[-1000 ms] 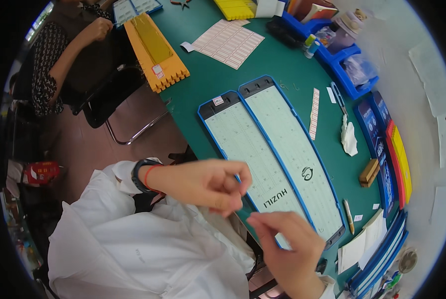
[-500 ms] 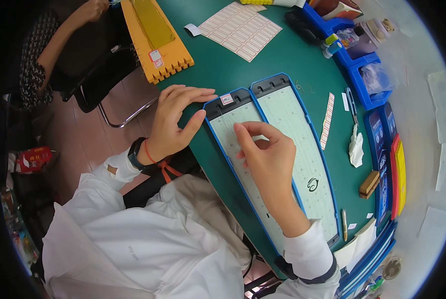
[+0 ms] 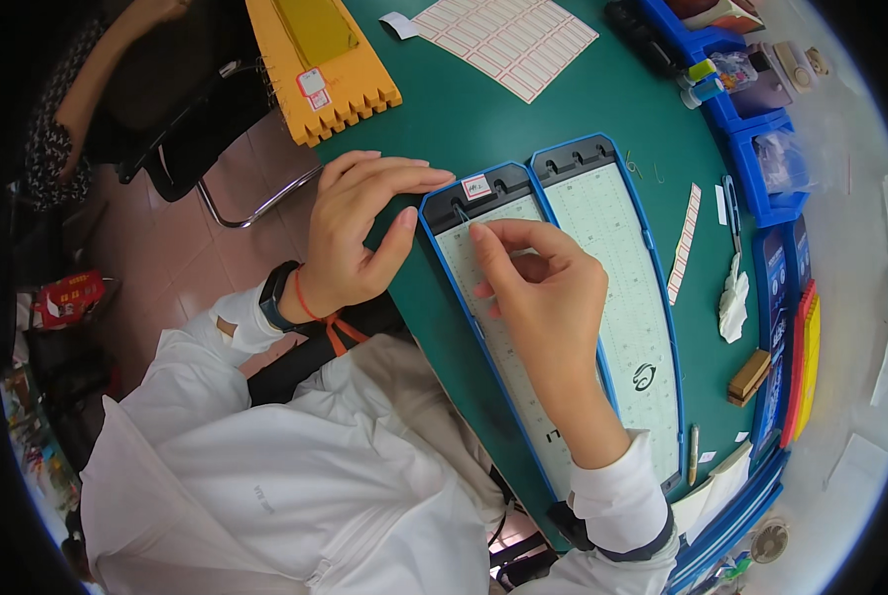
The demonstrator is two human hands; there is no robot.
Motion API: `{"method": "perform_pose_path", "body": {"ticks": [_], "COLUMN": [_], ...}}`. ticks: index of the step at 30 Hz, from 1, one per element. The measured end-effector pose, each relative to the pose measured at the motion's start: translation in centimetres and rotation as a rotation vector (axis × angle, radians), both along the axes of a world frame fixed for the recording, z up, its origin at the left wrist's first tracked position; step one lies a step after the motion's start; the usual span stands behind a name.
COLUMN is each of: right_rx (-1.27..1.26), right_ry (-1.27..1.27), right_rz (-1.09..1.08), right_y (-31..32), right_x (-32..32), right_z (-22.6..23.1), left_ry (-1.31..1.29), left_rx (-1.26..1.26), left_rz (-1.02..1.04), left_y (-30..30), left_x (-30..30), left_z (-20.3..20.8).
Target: The recorder is assembling and inspecting large LED lighting panels, including applying labels and checking wiring.
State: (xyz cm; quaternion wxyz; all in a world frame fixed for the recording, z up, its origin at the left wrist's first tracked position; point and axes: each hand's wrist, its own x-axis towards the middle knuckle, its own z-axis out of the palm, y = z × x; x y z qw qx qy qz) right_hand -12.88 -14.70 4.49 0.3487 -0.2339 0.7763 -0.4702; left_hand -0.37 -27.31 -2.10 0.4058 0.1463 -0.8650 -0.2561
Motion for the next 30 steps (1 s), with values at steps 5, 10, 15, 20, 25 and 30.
{"method": "perform_pose_path", "body": {"ticks": [5, 10, 15, 20, 25, 30], "right_rx": [-0.090, -0.140, -0.141, -0.137, -0.116, -0.103], "right_ry": [0.103, 0.195, 0.206, 0.205, 0.238, 0.269], "right_rz": [-0.011, -0.002, 0.000, -0.003, 0.025, 0.022], "right_y": [0.17, 0.22, 0.30, 0.15, 0.40, 1.01], "right_x": [0.54, 0.73, 0.83, 0.92, 0.82, 0.79], "right_z": [-0.33, -0.74, -0.65, -0.55, -1.03, -0.53], "left_ry": [0.001, 0.002, -0.001, -0.049, 0.005, -0.019], "left_rx": [-0.021, -0.030, -0.038, -0.011, -0.059, -0.056], "left_rz": [0.002, 0.005, 0.002, -0.022, -0.010, -0.040], "left_y": [-0.04, 0.02, 0.00, -0.10, -0.23, -0.03], "left_x": [0.00, -0.07, -0.13, 0.08, -0.02, 0.13], "left_z": [0.06, 0.09, 0.07, 0.07, 0.03, 0.41]}}
